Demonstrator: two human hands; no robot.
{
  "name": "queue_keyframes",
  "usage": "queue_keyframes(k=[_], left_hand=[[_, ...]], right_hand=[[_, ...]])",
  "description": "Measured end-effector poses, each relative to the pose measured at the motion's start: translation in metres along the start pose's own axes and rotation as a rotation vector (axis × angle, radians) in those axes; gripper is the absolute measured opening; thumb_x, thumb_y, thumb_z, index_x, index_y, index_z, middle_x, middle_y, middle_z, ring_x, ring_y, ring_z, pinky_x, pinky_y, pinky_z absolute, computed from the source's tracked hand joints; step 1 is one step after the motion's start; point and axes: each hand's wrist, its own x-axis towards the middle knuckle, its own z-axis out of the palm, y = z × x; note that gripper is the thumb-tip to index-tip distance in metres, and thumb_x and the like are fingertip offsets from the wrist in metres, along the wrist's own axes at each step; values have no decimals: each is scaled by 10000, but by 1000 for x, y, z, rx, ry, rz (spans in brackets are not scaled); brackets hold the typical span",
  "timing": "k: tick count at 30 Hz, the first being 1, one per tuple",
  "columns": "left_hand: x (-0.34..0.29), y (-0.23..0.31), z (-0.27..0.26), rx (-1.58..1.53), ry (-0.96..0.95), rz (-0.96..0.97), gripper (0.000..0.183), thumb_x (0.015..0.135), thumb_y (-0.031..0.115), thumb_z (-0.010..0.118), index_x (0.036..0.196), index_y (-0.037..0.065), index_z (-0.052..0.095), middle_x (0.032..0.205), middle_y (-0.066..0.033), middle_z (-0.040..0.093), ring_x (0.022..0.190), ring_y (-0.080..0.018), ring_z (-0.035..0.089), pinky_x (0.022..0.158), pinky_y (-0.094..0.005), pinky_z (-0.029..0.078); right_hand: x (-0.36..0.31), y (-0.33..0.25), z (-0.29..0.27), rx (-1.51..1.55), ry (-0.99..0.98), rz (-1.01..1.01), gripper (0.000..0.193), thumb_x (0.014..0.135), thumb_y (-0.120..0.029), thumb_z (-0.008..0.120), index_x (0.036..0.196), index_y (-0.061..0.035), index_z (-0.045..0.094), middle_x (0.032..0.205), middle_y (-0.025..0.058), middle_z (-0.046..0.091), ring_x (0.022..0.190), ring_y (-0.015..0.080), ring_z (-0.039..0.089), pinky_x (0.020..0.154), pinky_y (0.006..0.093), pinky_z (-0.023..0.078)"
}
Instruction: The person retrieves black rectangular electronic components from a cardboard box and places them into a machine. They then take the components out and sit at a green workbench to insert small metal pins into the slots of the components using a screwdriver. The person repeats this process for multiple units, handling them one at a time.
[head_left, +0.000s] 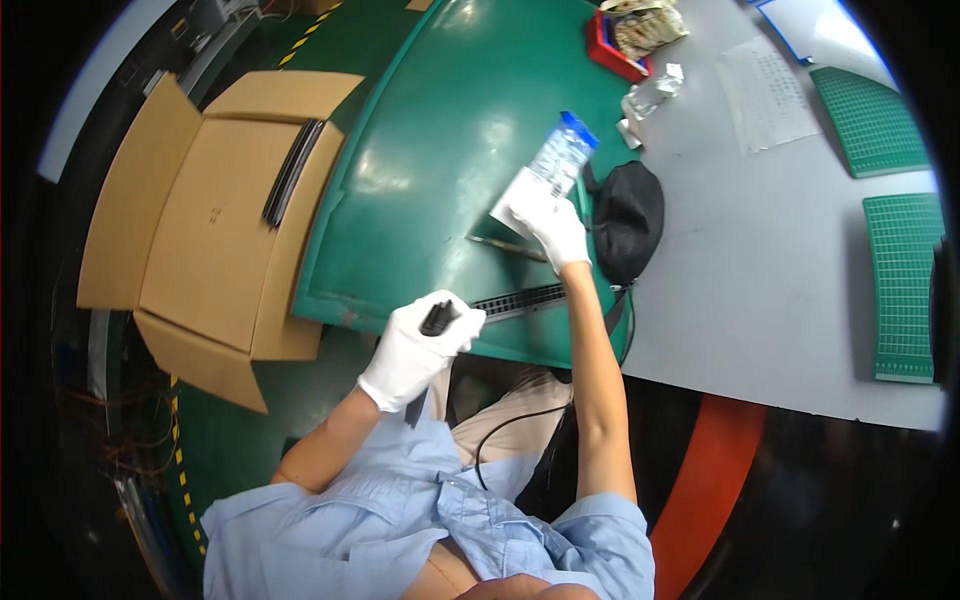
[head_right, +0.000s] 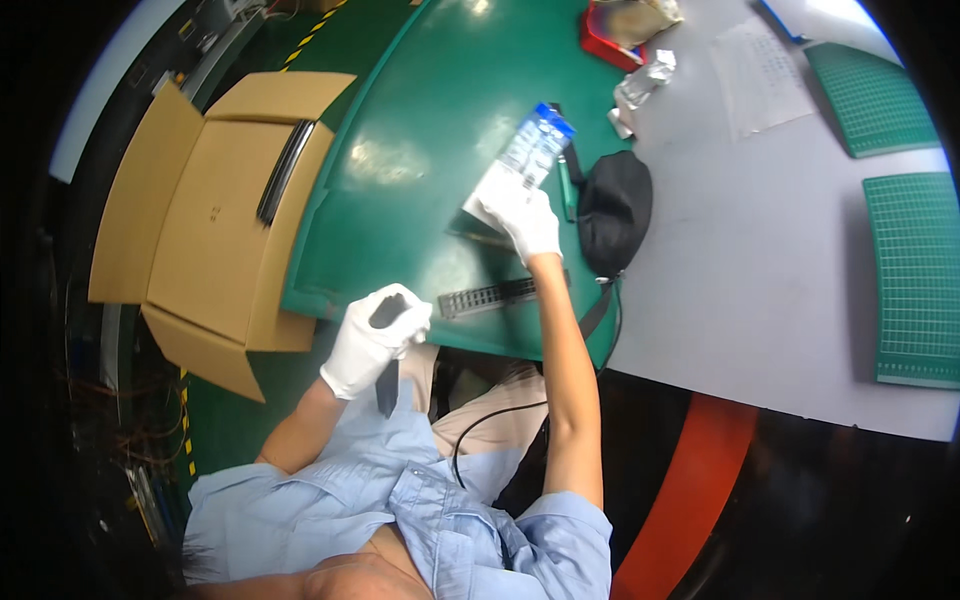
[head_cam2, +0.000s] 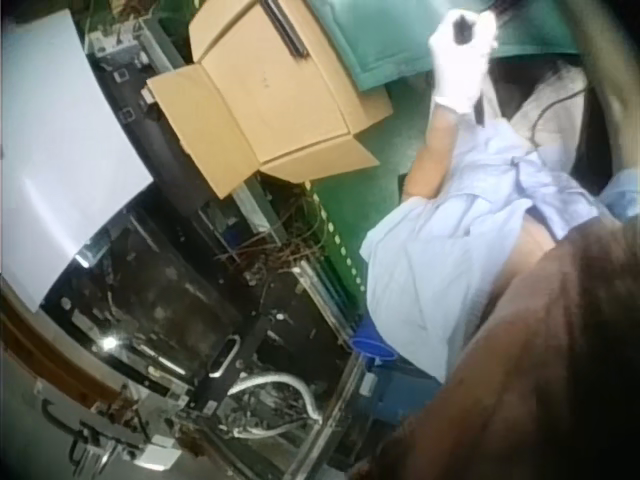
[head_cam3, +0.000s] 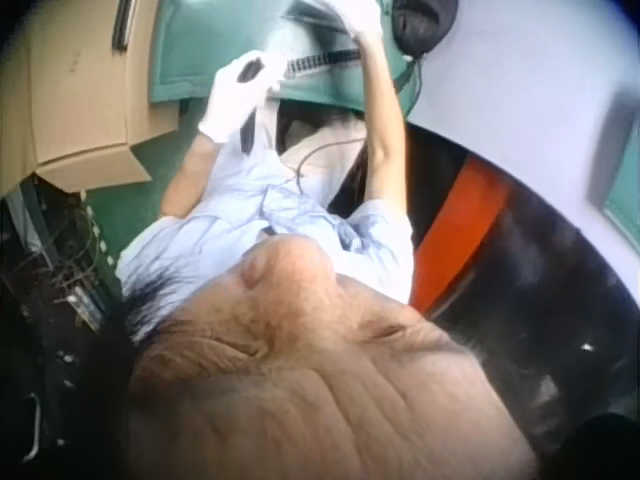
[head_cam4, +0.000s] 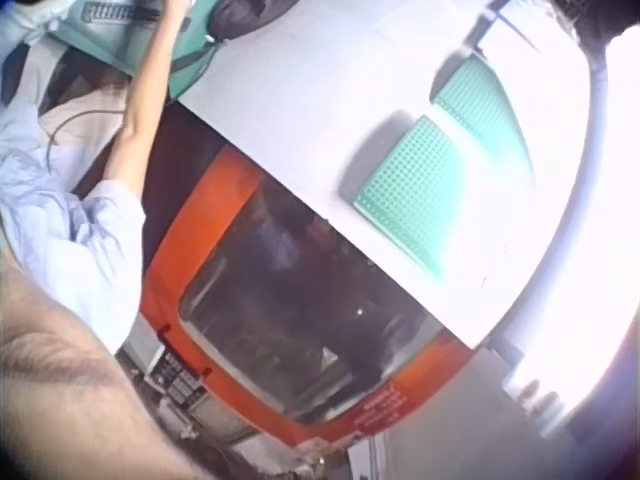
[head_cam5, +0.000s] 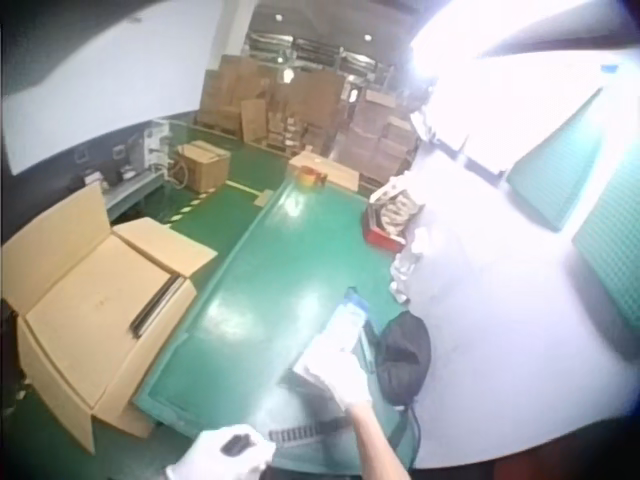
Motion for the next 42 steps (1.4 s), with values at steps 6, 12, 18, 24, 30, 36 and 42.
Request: queue_keyframes(k=[6,12,18,24,30,36,42], left_hand=[[34,-4,-11,-46,-55,-99,147,984,150,625,977,8,664,817,-49,673,521,-33,472,491,-204,394],[41,-30,-21,-59,-61,-225,150,974,168,655,977,20,671,815,-25,678,549,-27,481,497,-200,381],[37,-43,-8,35,-184,-219,162,974,183,657,954,23,677,812,-11,681,620,-30,513,544,-204,404],[22,-57,-6,60,-173,-196,148,983,173,637,958,33,677,783,-15,666,588,-29,476,536,-209,398],[11,-62,-13,64,-193,-140,175,976,218,656,972,44,679,800,3,673,623,-30,504,560,-208,420],[10,-68,-11,68,-149,-185,154,957,206,685,940,52,690,788,6,679,631,-35,533,547,-206,427],[5,-70,-8,37,-161,-167,145,955,183,683,929,41,688,785,-3,680,610,-28,527,523,-197,416]], right_hand=[[72,-3,9,-364,25,92,903,714,-672,781,1217,56,602,1187,276,670,1125,384,654,962,399,510],[61,10,-9,-648,331,33,501,895,-438,705,1116,7,639,1047,268,686,1044,412,666,882,460,544],[62,49,-38,-735,203,241,346,933,-325,683,1024,6,635,1026,258,695,988,427,682,845,495,554],[61,52,-34,-679,205,137,291,973,-256,580,1063,20,593,1108,285,642,1023,451,661,875,504,543],[55,38,-11,-665,213,144,460,983,-437,549,1111,4,547,1136,279,594,1063,449,612,904,509,508],[67,38,-24,-635,122,206,460,911,-374,690,987,78,651,958,300,693,933,453,682,832,487,556],[73,43,-55,-276,-51,375,460,890,-332,719,988,116,678,817,205,728,632,296,736,610,391,590]])
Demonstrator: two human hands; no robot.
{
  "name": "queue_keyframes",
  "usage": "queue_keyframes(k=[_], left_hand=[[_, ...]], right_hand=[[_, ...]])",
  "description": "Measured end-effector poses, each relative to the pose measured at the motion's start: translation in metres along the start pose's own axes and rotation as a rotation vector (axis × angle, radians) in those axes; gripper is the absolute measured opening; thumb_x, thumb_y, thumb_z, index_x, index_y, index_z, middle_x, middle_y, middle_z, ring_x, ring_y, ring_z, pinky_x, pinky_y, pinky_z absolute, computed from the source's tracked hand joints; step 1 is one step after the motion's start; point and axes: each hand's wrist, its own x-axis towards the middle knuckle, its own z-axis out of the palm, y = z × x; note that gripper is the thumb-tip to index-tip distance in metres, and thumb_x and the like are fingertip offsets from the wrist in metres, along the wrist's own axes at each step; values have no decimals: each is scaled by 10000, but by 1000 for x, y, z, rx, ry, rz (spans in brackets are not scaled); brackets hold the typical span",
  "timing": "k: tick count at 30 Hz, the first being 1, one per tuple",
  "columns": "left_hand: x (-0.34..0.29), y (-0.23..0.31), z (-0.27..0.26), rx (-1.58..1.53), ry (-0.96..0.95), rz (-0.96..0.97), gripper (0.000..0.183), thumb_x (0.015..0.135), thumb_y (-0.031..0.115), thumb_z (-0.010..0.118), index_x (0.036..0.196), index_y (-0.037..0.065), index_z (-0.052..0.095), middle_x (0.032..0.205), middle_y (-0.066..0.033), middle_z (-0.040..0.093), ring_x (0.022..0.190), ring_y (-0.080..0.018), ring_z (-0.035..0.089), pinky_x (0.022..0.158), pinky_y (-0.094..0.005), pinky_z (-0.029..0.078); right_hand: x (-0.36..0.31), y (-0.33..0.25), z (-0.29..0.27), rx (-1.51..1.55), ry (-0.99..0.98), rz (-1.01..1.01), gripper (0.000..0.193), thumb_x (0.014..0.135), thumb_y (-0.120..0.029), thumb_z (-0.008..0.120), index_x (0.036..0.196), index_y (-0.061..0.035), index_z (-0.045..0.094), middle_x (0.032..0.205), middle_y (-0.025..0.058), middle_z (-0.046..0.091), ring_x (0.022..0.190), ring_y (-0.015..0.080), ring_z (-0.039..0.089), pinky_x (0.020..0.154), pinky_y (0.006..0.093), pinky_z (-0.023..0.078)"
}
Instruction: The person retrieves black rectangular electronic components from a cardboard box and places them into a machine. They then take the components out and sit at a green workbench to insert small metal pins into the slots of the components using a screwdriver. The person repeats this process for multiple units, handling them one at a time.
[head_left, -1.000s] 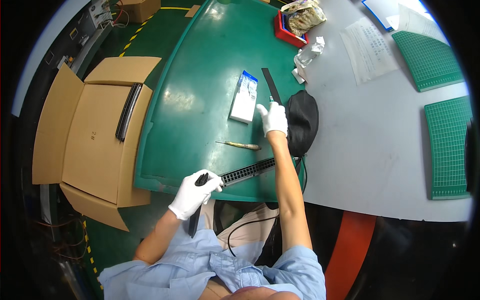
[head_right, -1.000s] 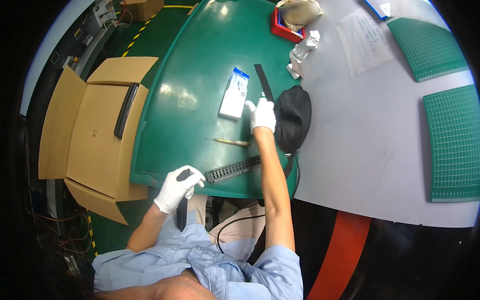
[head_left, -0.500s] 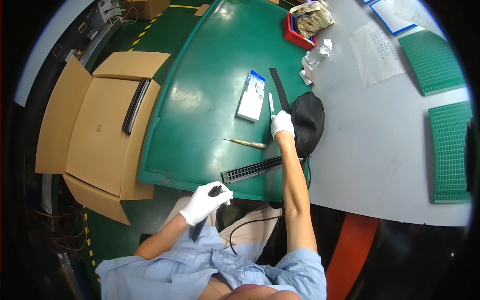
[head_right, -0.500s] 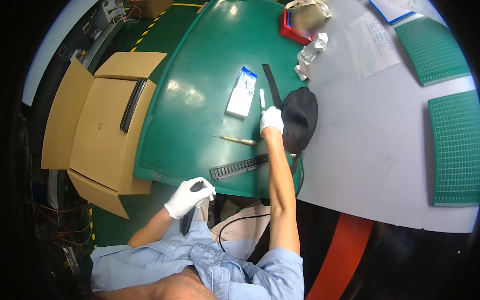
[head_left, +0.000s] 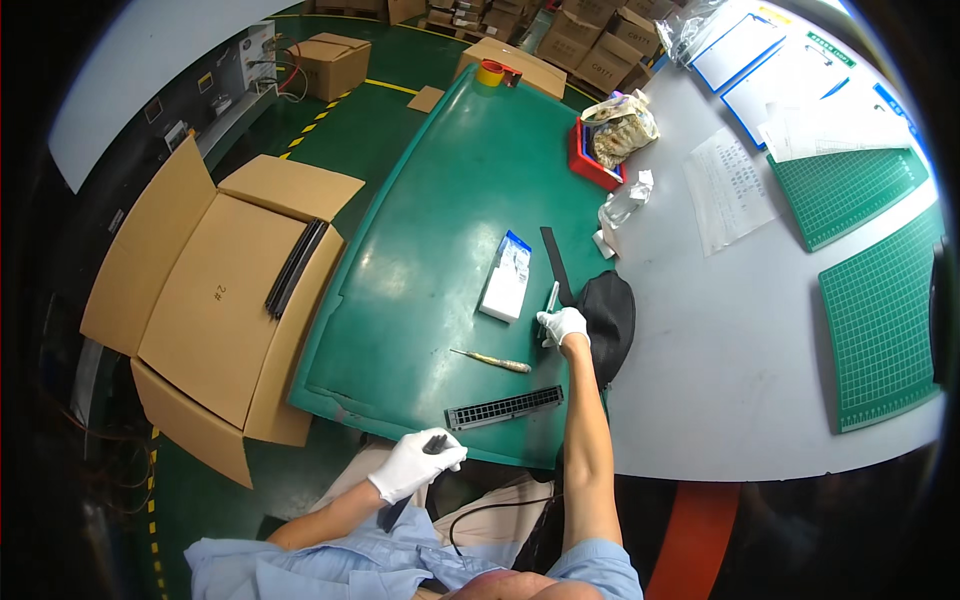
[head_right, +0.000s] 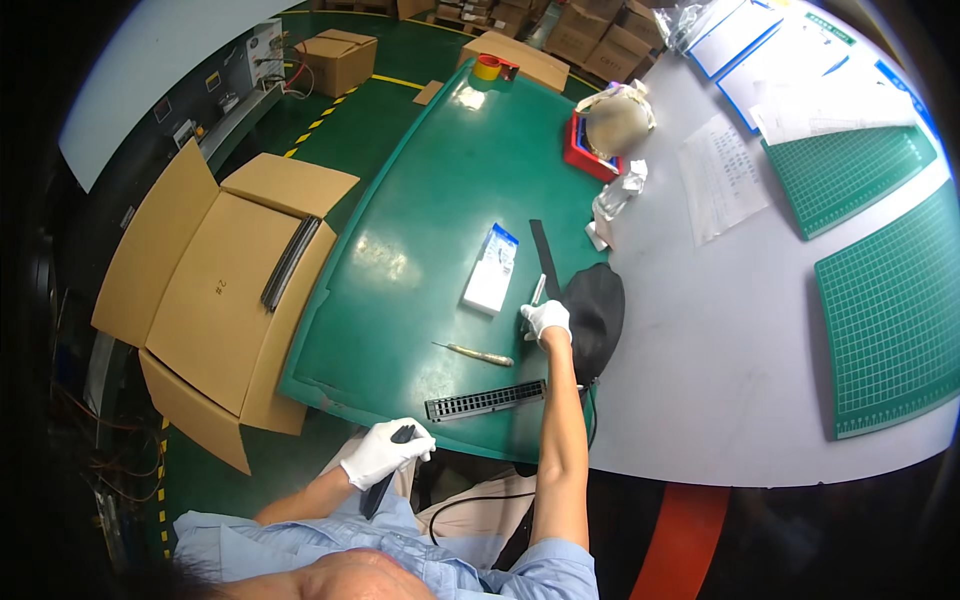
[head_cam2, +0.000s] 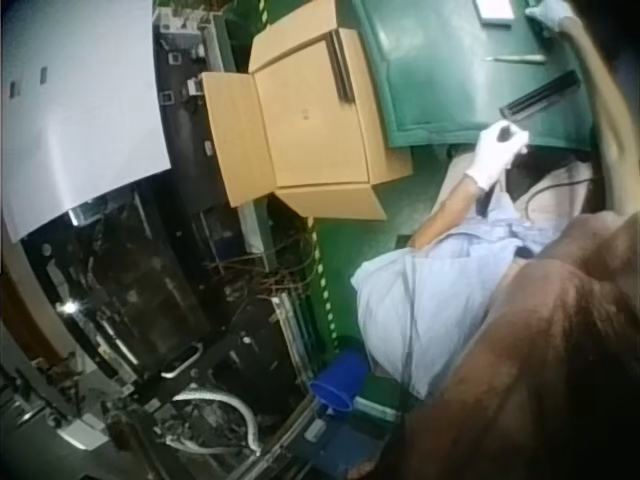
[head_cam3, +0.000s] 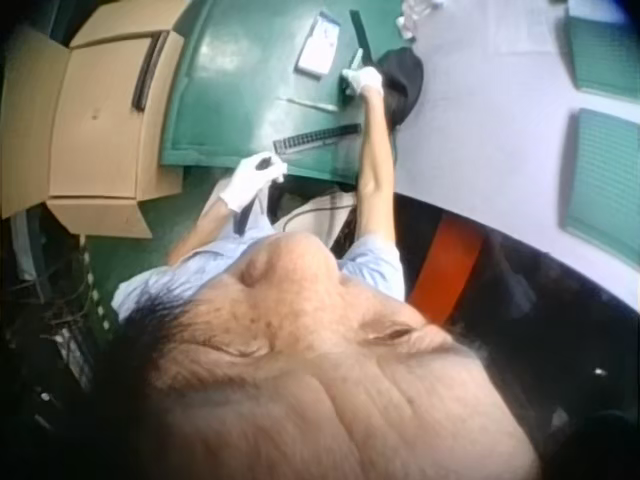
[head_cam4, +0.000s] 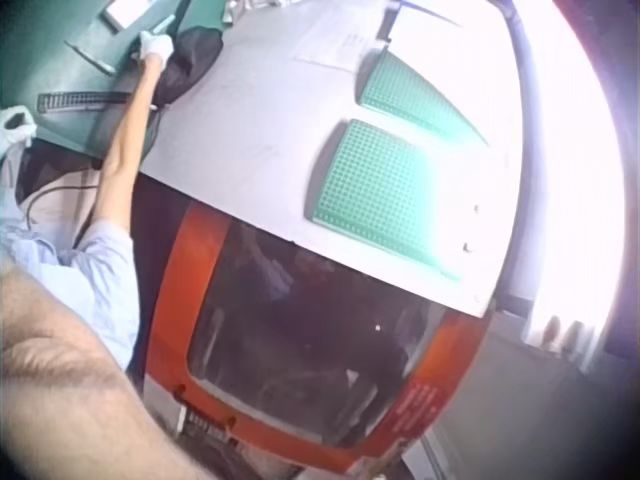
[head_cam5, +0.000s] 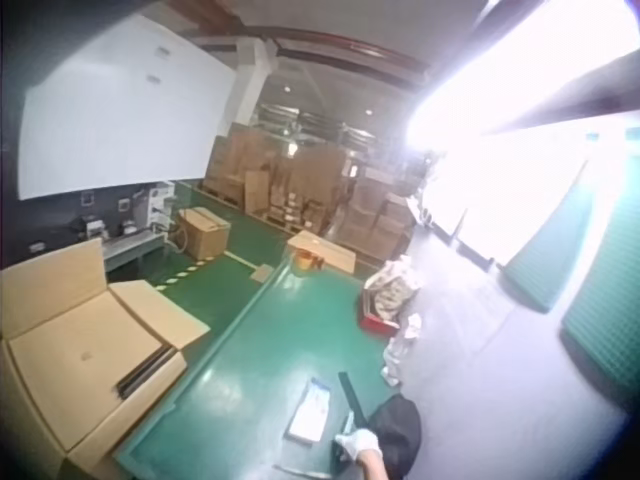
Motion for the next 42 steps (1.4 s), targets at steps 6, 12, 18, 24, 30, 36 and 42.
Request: queue_keyframes(k=[6,12,18,24,30,36,42], left_hand=[[-4,-7,-8,-37,31,-2,148,947,193,703,929,47,687,789,14,680,644,-29,531,557,-209,415],[-6,-1,-3,-37,34,41,160,949,200,699,927,42,685,802,10,683,699,-39,567,615,-213,443],[-12,-2,-5,-22,59,50,146,946,183,705,917,42,684,798,3,682,659,-36,557,581,-206,438],[-23,-4,-10,-75,140,136,138,944,184,707,903,55,681,777,14,672,613,-31,534,537,-200,420],[-34,18,-10,-112,210,172,170,948,174,715,845,59,642,761,24,629,647,-25,499,581,-207,405],[-49,20,-10,141,311,293,186,919,150,757,829,55,625,750,26,614,715,-40,536,662,-226,449],[-68,18,-13,96,388,394,197,878,77,789,817,91,602,730,68,543,688,-19,493,635,-216,426]], right_hand=[[-26,-46,20,-240,373,-510,376,889,-326,675,1137,-44,657,1068,248,684,1022,444,640,905,488,523],[-14,-47,56,-530,214,-427,282,985,-278,536,1168,-77,612,1058,250,633,976,413,665,833,495,542],[-43,-62,41,-454,291,-537,298,964,-283,556,1156,-61,611,1069,236,632,968,412,656,834,494,531],[-136,-53,24,-417,63,-615,253,908,-321,666,950,-75,707,981,182,675,1003,368,646,872,462,520],[-203,11,45,-442,-37,-863,323,802,-255,773,1079,-103,709,1083,97,694,1048,331,627,914,422,505],[-209,21,55,-425,46,-962,421,713,-199,820,1096,-93,683,1084,131,689,1044,358,622,914,445,503],[-208,30,66,-438,17,-905,462,710,-193,835,1136,-91,689,1170,131,683,1106,347,616,968,426,496]])
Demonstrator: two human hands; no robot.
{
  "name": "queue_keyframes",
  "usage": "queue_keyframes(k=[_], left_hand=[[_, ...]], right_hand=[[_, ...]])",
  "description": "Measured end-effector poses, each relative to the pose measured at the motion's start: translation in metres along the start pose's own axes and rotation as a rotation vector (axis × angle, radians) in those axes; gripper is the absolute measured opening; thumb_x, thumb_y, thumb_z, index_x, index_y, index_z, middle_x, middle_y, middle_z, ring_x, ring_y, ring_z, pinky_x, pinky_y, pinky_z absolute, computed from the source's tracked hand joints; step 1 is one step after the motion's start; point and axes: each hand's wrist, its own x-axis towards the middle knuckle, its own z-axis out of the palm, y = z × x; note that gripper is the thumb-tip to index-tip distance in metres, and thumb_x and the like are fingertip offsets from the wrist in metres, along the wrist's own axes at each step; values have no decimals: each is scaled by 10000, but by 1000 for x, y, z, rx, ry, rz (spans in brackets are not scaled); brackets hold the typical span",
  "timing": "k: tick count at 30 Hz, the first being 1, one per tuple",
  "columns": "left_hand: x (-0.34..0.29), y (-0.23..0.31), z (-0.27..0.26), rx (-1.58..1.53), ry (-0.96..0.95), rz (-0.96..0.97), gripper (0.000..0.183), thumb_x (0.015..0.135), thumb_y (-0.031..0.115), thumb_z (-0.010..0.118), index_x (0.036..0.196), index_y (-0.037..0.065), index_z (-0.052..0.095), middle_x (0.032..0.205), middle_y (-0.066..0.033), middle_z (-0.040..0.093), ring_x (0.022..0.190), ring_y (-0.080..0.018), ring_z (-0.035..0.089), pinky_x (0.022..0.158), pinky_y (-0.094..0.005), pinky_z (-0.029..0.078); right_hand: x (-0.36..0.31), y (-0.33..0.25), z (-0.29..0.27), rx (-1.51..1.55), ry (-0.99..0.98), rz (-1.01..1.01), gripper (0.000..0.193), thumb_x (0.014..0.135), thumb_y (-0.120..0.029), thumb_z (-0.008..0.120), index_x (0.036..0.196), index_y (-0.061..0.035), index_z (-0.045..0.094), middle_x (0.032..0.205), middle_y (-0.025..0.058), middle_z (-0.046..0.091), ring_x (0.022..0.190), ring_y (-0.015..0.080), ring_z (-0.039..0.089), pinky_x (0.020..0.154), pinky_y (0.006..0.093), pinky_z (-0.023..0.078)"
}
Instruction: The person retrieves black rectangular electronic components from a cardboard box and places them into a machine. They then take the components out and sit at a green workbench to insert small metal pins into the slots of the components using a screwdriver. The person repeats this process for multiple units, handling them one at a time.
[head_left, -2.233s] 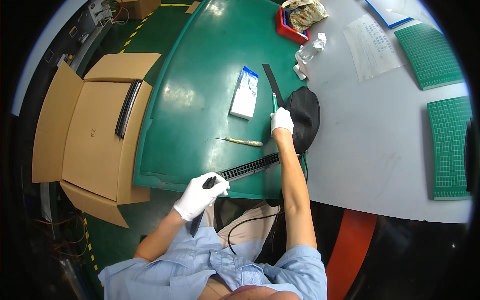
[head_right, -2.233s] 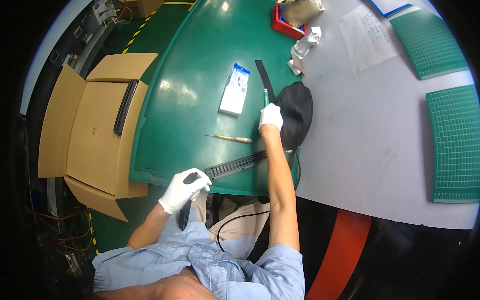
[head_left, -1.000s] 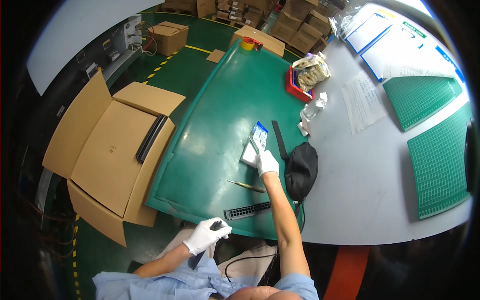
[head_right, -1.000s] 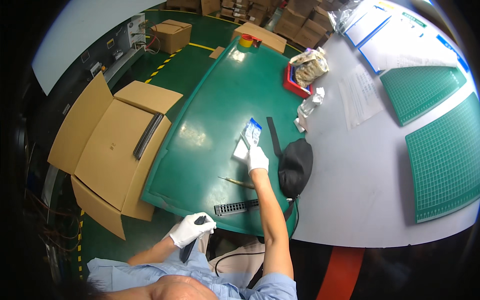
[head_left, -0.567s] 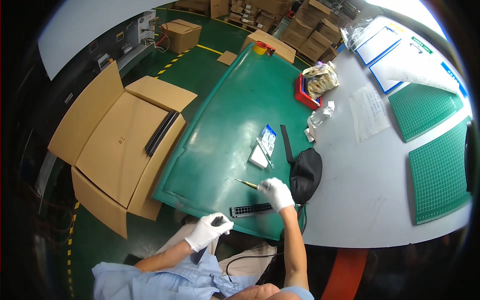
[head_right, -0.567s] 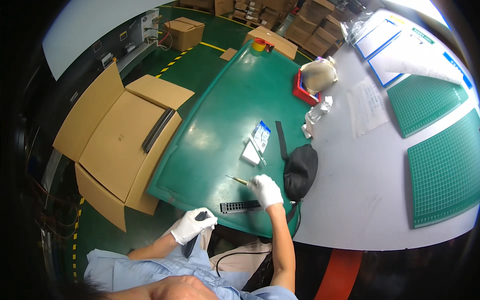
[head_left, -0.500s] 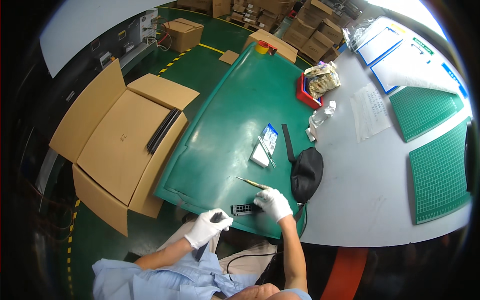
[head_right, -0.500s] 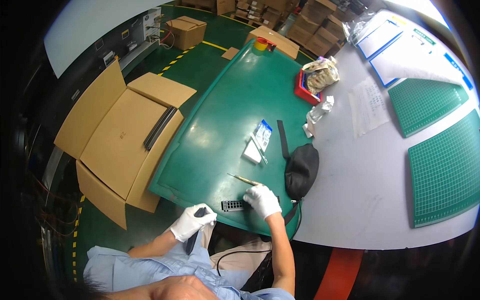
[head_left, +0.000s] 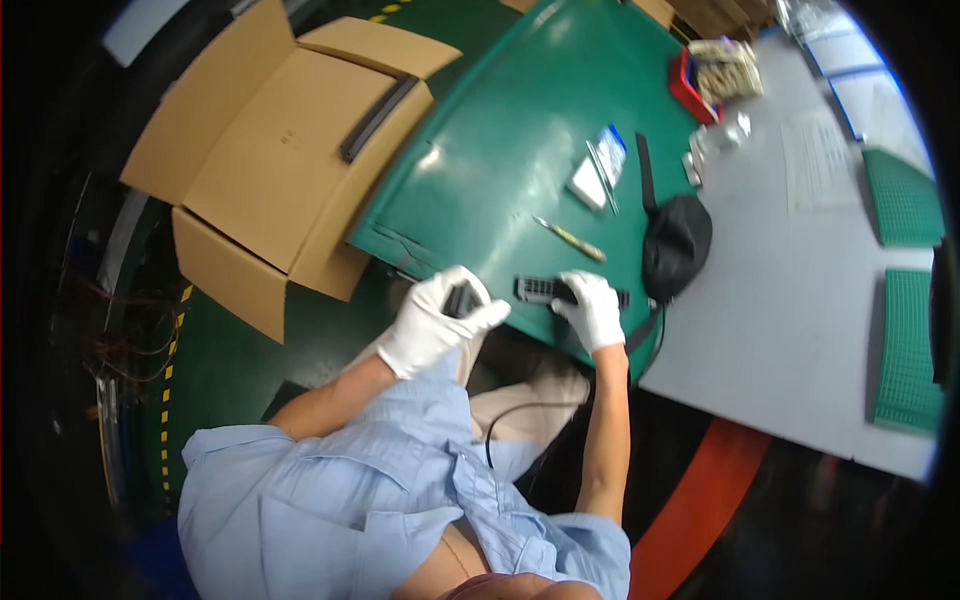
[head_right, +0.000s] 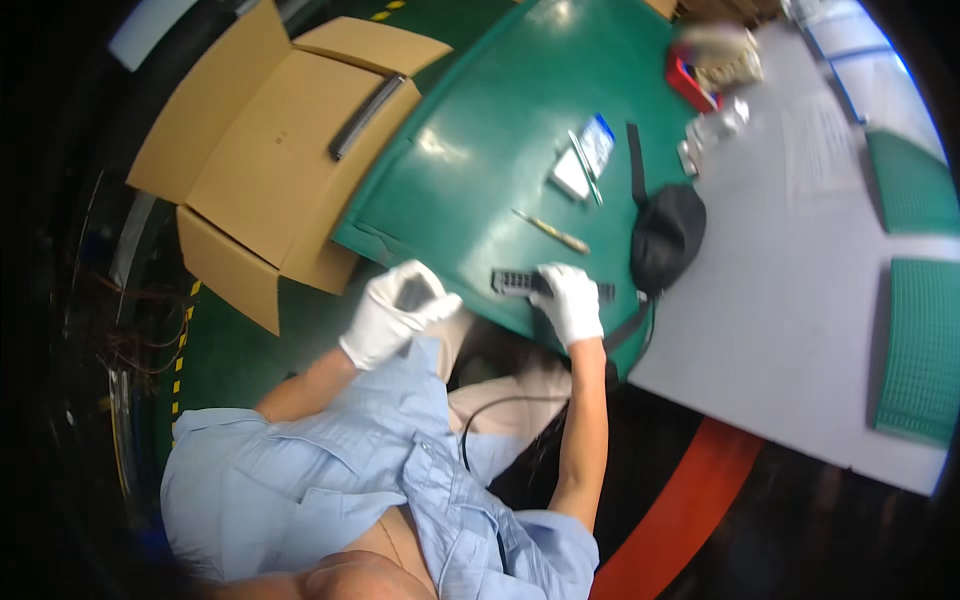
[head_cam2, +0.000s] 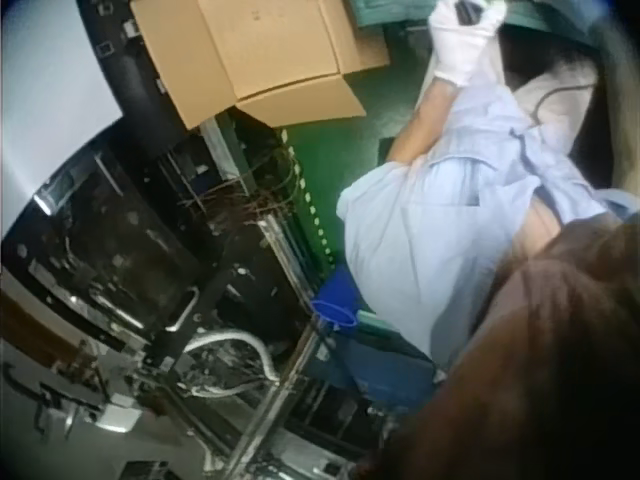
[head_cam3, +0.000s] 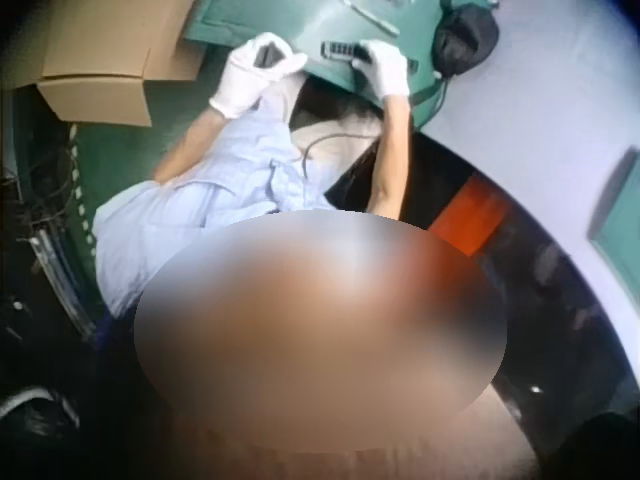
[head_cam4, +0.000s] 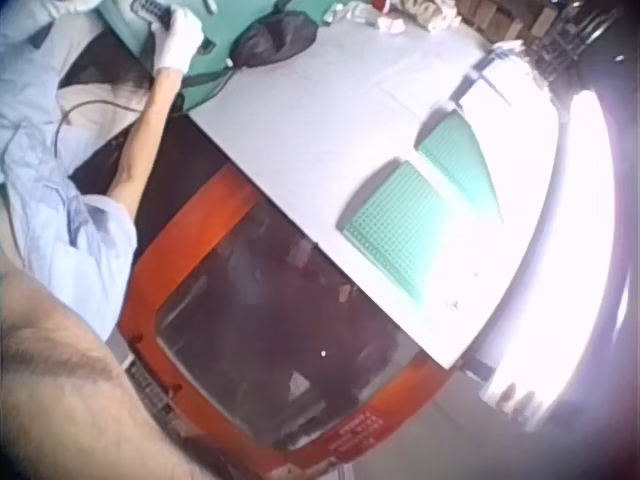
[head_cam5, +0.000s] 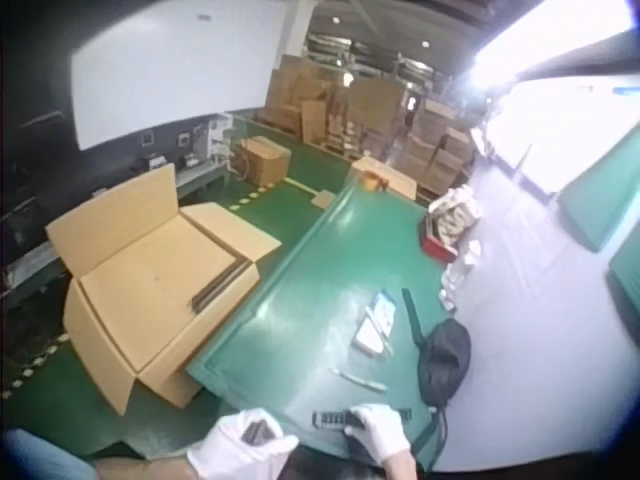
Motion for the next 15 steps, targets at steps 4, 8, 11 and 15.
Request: queue_keyframes(k=[4,8,11,15], left_hand=[[-7,-5,-3,-57,-12,-74,203,872,89,797,827,99,600,738,69,563,678,-13,502,626,-195,424],[-8,2,4,40,-62,-103,208,856,101,813,834,100,606,743,62,570,690,-16,510,641,-204,437],[-9,2,2,105,-86,-37,211,848,104,820,838,98,609,745,55,574,698,-21,516,651,-212,446],[-11,4,1,100,-34,46,280,810,184,868,800,73,611,708,29,574,635,-19,496,576,-214,422]], right_hand=[[6,-2,0,-4,68,-61,433,717,-200,816,1120,-116,683,1104,81,690,1059,312,635,909,409,518],[2,-4,-3,-30,32,-5,470,723,-216,820,1156,-106,675,1122,88,690,1069,314,636,918,409,517],[1,-12,-7,-19,88,19,475,754,-240,815,1181,-88,675,1159,105,689,1086,317,635,925,408,520],[4,-20,-9,-28,125,23,421,802,-262,793,1157,-60,690,1146,128,696,1064,329,647,922,415,522]])
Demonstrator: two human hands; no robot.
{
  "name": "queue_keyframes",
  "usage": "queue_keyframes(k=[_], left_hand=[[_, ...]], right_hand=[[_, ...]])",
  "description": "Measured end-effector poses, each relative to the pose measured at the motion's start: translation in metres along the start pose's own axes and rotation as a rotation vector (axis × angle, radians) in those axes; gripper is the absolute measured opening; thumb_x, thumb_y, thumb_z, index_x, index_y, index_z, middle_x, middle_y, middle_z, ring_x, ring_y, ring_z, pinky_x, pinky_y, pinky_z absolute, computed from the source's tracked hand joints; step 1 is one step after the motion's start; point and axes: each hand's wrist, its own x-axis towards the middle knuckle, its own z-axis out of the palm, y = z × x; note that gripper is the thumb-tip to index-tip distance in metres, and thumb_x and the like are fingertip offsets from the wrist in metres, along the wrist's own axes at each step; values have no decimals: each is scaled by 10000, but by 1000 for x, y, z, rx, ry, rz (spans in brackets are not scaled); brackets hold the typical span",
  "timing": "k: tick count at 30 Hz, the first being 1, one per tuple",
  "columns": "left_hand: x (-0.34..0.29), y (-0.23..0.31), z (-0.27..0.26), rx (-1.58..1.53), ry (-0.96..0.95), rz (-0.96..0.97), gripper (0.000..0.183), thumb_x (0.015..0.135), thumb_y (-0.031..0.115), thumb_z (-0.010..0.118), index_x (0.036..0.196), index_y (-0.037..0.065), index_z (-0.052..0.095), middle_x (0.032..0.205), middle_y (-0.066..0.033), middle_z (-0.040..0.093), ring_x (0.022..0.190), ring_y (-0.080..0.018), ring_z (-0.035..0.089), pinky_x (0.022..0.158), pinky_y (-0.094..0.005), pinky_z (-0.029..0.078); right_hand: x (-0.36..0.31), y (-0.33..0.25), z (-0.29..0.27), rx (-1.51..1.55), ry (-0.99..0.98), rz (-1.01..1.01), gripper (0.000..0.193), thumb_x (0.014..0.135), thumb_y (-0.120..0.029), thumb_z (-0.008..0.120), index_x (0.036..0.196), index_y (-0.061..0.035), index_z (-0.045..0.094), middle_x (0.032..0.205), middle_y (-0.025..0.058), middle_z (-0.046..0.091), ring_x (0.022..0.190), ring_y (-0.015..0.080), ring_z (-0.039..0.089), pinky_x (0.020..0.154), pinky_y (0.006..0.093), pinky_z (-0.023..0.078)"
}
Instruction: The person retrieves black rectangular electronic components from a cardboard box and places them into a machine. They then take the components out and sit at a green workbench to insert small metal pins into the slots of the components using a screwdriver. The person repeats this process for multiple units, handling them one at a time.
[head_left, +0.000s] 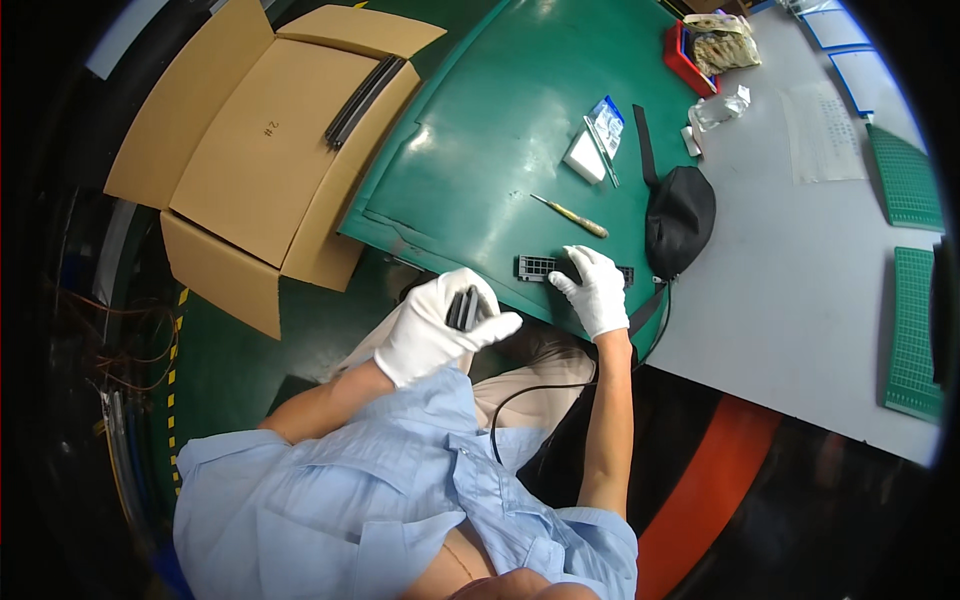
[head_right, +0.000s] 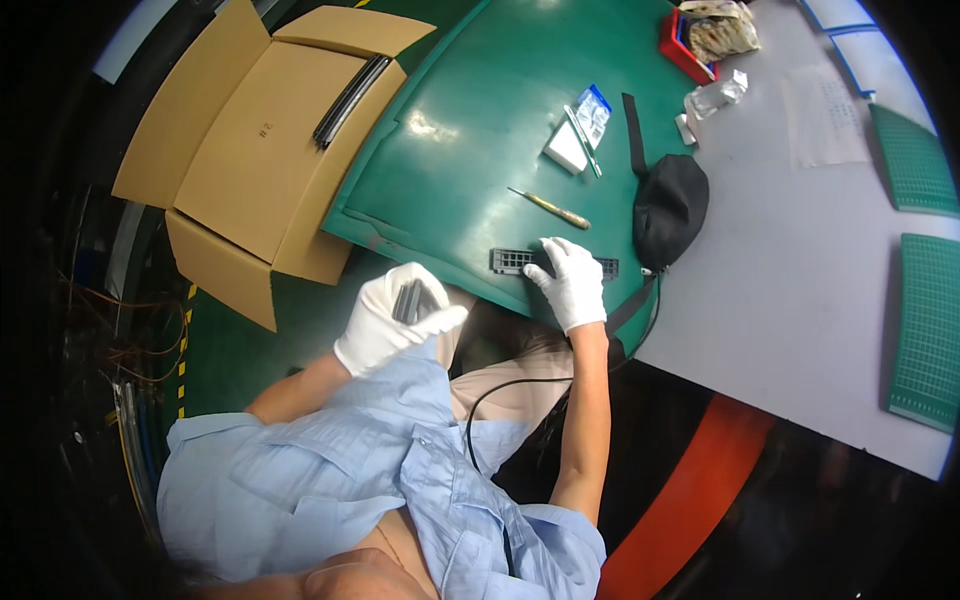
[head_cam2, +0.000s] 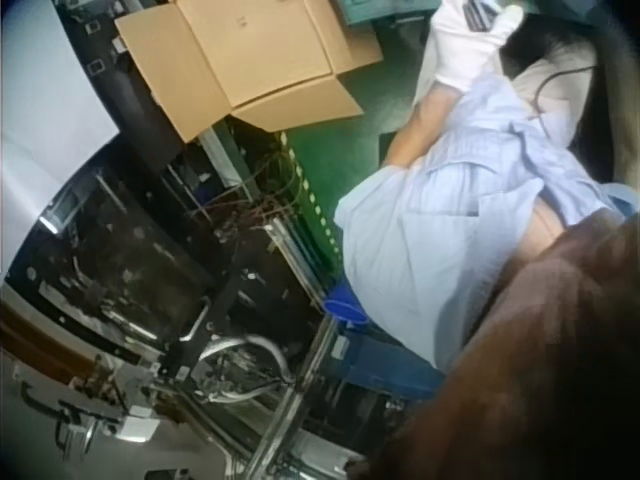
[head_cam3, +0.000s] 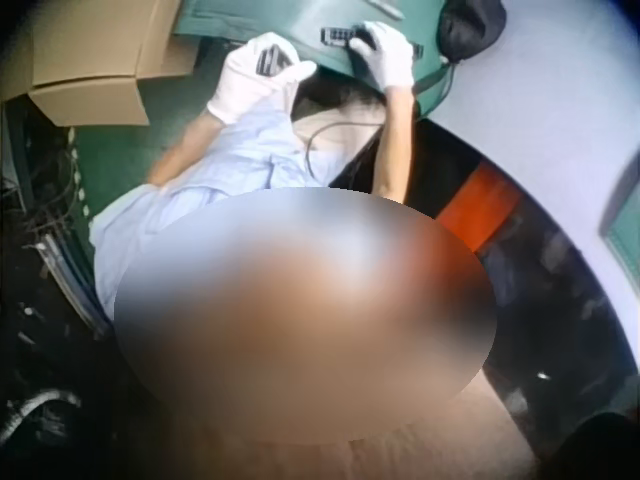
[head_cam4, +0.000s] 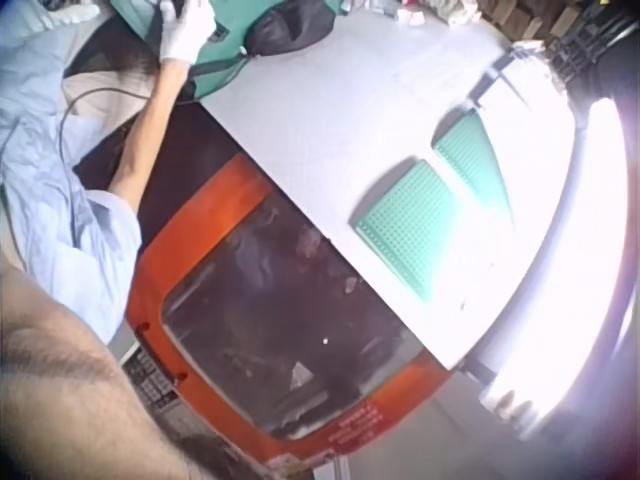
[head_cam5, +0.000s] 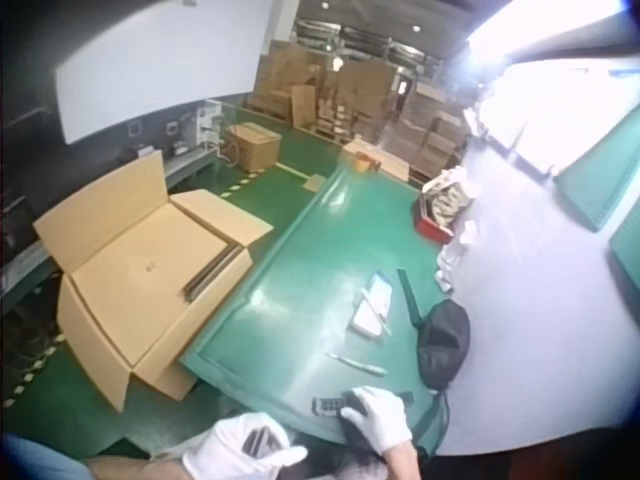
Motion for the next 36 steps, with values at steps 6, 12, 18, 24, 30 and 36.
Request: queue_keyframes(k=[6,12,18,24,30,36], left_hand=[[-14,72,-8,2,-464,668,189,785,101,811,846,92,632,827,-27,636,748,-232,603,678,-362,458],[4,39,11,86,-127,423,293,682,71,912,806,99,649,719,-39,615,614,-160,602,543,-300,447],[-3,1,-12,191,3,225,311,708,140,909,835,83,631,737,-55,631,648,-200,612,616,-322,497],[-2,-31,-20,167,79,118,229,770,103,868,854,79,656,782,-24,635,725,-115,610,664,-257,491],[-4,-68,1,247,-37,272,314,700,98,829,966,75,664,883,-133,659,844,-325,667,750,-404,531],[-28,-79,28,351,-82,270,595,779,105,752,1334,70,541,1058,-145,630,972,-343,638,870,-430,525]], right_hand=[[18,2,3,0,114,18,284,848,-215,750,1076,-51,709,1080,142,710,994,329,667,877,419,536],[75,33,33,-190,-47,67,219,866,-166,713,1058,-73,663,1055,143,679,972,359,650,840,455,525],[75,28,52,103,292,30,203,1000,-139,556,1164,-21,538,953,211,592,840,389,632,775,443,517],[19,-72,-3,1121,147,661,93,984,-137,580,1036,-71,619,776,-56,510,588,18,390,513,203,310],[-19,-158,-56,783,-125,522,265,875,-243,778,931,-2,682,772,35,665,698,83,552,687,246,490],[-36,-181,-73,339,-246,438,350,836,-294,818,988,9,727,786,167,730,705,210,729,687,304,557]])
